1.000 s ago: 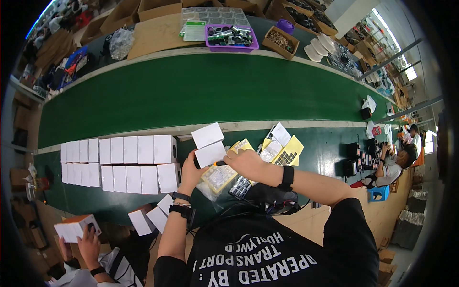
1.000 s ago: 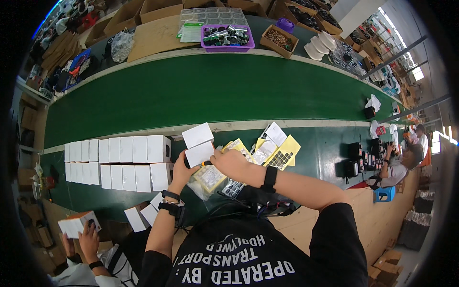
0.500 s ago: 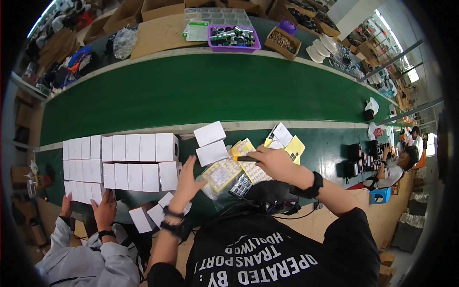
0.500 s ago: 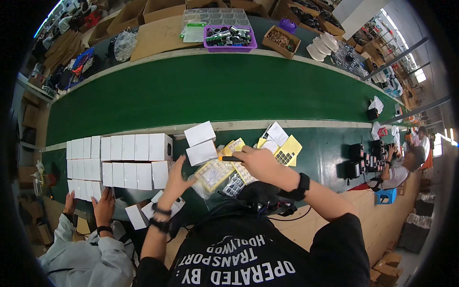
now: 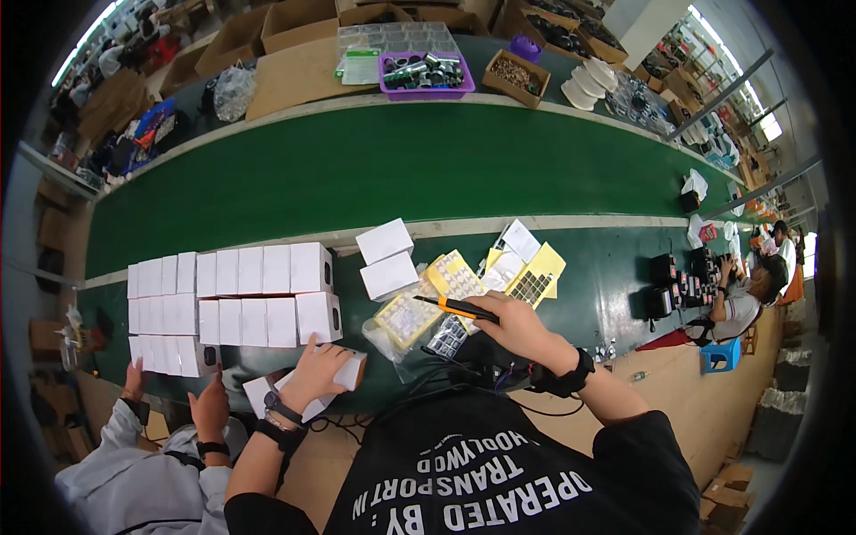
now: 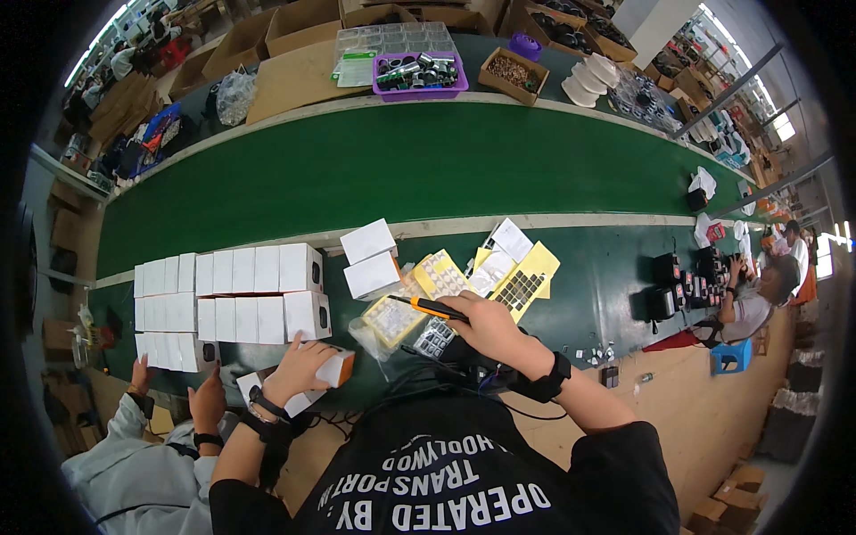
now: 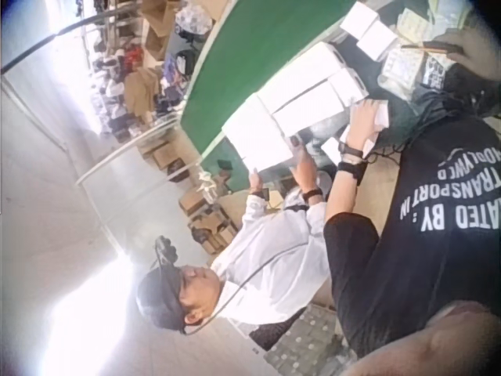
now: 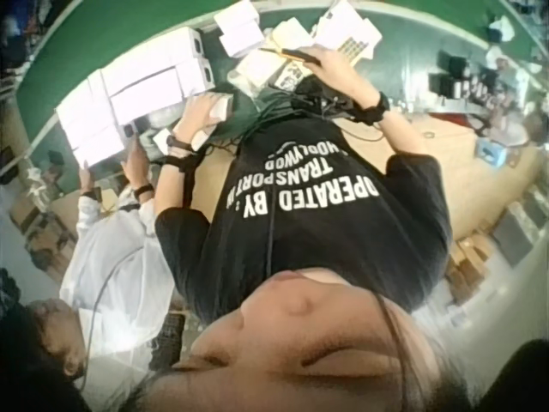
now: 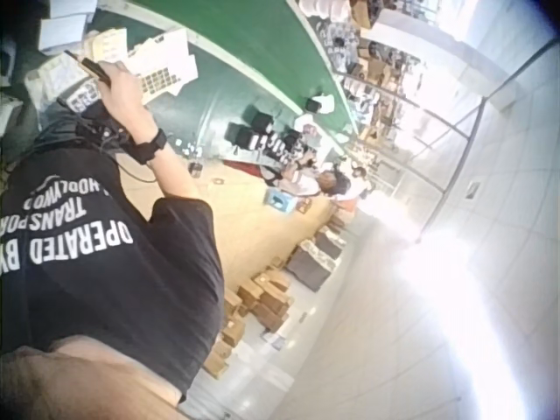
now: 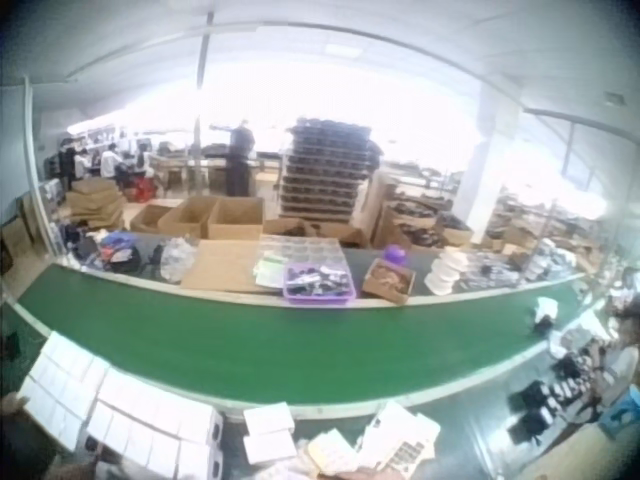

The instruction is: Packaging portable electronic devices into boxes on an assembly line.

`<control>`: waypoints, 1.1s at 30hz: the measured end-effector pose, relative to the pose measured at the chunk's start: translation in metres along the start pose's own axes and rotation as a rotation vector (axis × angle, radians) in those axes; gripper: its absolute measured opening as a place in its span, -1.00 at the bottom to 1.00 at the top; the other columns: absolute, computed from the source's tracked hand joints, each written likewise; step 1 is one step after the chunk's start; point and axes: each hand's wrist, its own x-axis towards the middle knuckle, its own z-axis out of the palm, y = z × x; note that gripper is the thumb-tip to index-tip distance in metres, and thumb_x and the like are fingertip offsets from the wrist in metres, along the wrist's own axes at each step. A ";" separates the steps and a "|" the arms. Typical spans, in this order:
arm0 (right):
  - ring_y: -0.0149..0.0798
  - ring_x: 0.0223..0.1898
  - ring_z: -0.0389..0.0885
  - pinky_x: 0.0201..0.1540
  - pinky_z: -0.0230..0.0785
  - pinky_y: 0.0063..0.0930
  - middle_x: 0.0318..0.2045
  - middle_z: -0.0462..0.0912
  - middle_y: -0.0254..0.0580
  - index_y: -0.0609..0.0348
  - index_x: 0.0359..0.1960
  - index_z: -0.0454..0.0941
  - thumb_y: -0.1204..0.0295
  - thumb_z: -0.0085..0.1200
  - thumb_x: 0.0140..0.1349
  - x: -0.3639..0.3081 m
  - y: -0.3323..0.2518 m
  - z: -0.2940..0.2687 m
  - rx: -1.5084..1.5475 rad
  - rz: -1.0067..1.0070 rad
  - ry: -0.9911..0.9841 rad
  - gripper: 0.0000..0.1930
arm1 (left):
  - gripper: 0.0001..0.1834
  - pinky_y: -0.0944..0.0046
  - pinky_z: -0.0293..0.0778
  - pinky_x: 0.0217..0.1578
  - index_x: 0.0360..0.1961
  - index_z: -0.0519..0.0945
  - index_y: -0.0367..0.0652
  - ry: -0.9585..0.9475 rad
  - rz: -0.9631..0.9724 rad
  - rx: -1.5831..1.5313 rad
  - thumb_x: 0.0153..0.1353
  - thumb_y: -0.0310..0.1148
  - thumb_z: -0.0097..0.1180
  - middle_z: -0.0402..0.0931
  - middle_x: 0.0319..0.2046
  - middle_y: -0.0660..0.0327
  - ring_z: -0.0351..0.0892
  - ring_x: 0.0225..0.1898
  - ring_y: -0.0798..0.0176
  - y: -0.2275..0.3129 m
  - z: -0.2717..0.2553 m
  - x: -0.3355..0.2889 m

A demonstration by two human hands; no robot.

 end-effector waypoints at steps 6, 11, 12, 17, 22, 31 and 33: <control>-0.06 -0.37 0.55 -0.35 0.42 -0.27 -0.34 0.50 -0.17 0.04 -0.05 0.45 0.43 0.07 0.06 -0.004 -0.012 0.009 -0.052 -0.031 -0.041 -0.64 | -0.25 0.04 0.14 0.10 -0.01 0.41 -0.20 0.289 -0.202 -0.095 -0.28 -0.10 0.33 0.50 -0.19 0.09 0.48 -0.15 0.09 0.027 0.014 0.021; -0.07 -0.42 0.56 -0.41 0.43 -0.29 -0.35 0.49 -0.17 0.07 -0.06 0.43 0.44 0.04 0.06 0.001 -0.028 0.022 -0.193 -0.172 -0.114 -0.66 | -0.05 0.08 0.22 0.02 0.16 0.24 -0.27 0.557 -0.319 -0.283 -0.31 -0.19 0.40 0.38 -0.06 0.00 0.35 -0.04 -0.03 0.046 0.024 0.011; -0.07 -0.42 0.56 -0.41 0.43 -0.29 -0.35 0.49 -0.17 0.07 -0.06 0.43 0.44 0.04 0.06 0.003 -0.034 0.026 -0.193 -0.181 -0.122 -0.66 | -0.02 0.07 0.21 0.05 0.18 0.21 -0.27 0.563 -0.345 -0.341 -0.34 -0.28 0.42 0.34 -0.01 -0.02 0.31 0.00 -0.06 0.050 0.026 0.003; -0.17 -0.41 0.57 -0.48 0.45 -0.36 -0.37 0.47 -0.17 0.13 -0.11 0.43 0.50 0.03 -0.04 0.015 -0.042 0.068 -0.393 -0.470 -0.253 -0.63 | -0.07 0.06 0.22 0.06 0.13 0.24 -0.27 0.619 -0.440 -0.376 -0.38 -0.45 0.42 0.32 -0.02 -0.03 0.28 0.02 -0.10 0.044 0.051 -0.013; -0.17 -0.42 0.57 -0.48 0.45 -0.35 -0.39 0.47 -0.16 0.16 -0.13 0.43 0.50 -0.01 -0.04 0.028 -0.058 0.084 -0.516 -0.568 -0.285 -0.66 | -0.20 0.08 0.26 0.03 0.04 0.30 -0.26 0.650 -0.423 -0.413 -0.34 -0.51 0.38 0.36 -0.06 0.01 0.31 -0.01 -0.07 0.035 0.059 -0.011; -0.15 -0.43 0.58 -0.50 0.46 -0.36 -0.39 0.48 -0.15 0.18 -0.16 0.44 0.48 -0.02 -0.02 0.038 -0.059 0.092 -0.592 -0.610 -0.355 -0.68 | -0.21 0.09 0.27 0.02 0.03 0.31 -0.24 0.620 -0.433 -0.427 -0.34 -0.51 0.38 0.37 -0.07 0.02 0.32 -0.02 -0.07 0.035 0.058 -0.013; -0.16 -0.47 0.59 -0.51 0.46 -0.38 -0.16 0.39 0.01 0.25 -0.22 0.44 0.49 -0.01 -0.04 0.038 -0.055 0.094 -0.567 -0.649 -0.329 -0.72 | -0.21 0.09 0.27 0.01 0.03 0.31 -0.24 0.622 -0.430 -0.423 -0.34 -0.50 0.38 0.37 -0.07 0.02 0.32 -0.01 -0.07 0.034 0.058 -0.013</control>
